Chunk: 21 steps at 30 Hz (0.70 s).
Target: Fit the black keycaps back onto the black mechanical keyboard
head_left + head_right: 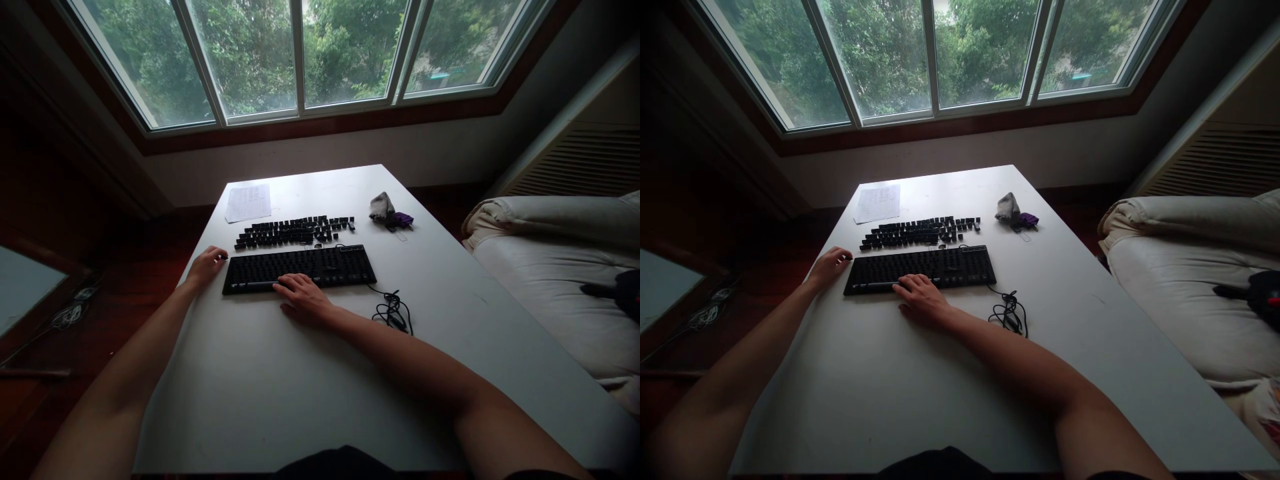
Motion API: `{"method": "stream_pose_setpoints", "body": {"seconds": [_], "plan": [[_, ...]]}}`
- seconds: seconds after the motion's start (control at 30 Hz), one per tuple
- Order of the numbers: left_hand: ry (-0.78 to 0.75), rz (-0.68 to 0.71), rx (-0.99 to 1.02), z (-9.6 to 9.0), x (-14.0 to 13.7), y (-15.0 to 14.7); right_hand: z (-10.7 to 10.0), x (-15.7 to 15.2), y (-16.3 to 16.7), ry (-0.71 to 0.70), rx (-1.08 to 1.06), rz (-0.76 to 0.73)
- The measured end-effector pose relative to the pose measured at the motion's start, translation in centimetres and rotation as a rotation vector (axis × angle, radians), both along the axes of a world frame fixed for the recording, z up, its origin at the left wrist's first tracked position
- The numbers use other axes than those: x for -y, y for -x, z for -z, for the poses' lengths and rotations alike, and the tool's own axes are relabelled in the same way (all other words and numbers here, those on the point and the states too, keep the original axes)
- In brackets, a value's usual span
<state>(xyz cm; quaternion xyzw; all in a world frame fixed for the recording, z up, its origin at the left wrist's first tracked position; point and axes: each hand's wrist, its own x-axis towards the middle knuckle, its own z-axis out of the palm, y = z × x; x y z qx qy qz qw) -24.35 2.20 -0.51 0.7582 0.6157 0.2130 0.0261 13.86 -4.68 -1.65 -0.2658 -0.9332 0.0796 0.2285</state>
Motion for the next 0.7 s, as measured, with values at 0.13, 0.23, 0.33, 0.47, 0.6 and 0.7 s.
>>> {"method": "stream_pose_setpoints", "body": {"seconds": [0.13,0.23,0.33,0.47,0.6,0.7], "plan": [[-0.013,-0.055,0.049,0.4,0.9,-0.7,-0.1,0.1,-0.1,-0.001,0.006,0.006],[-0.027,-0.114,0.103,0.9,2.2,-1.3,-0.1,0.1,-0.1,0.001,0.005,0.007],[-0.052,-0.147,0.141,1.0,3.8,-1.6,0.0,0.0,0.0,0.006,0.002,0.007],[-0.049,-0.05,0.128,-0.1,6.0,-1.4,0.3,-0.1,0.1,0.009,0.001,0.004],[0.074,0.101,0.111,-1.5,7.8,-1.4,0.5,-0.1,0.3,0.003,-0.003,0.008],[0.123,0.177,0.104,-1.9,8.9,-1.8,0.5,-0.1,0.4,-0.012,-0.002,0.01]]}}
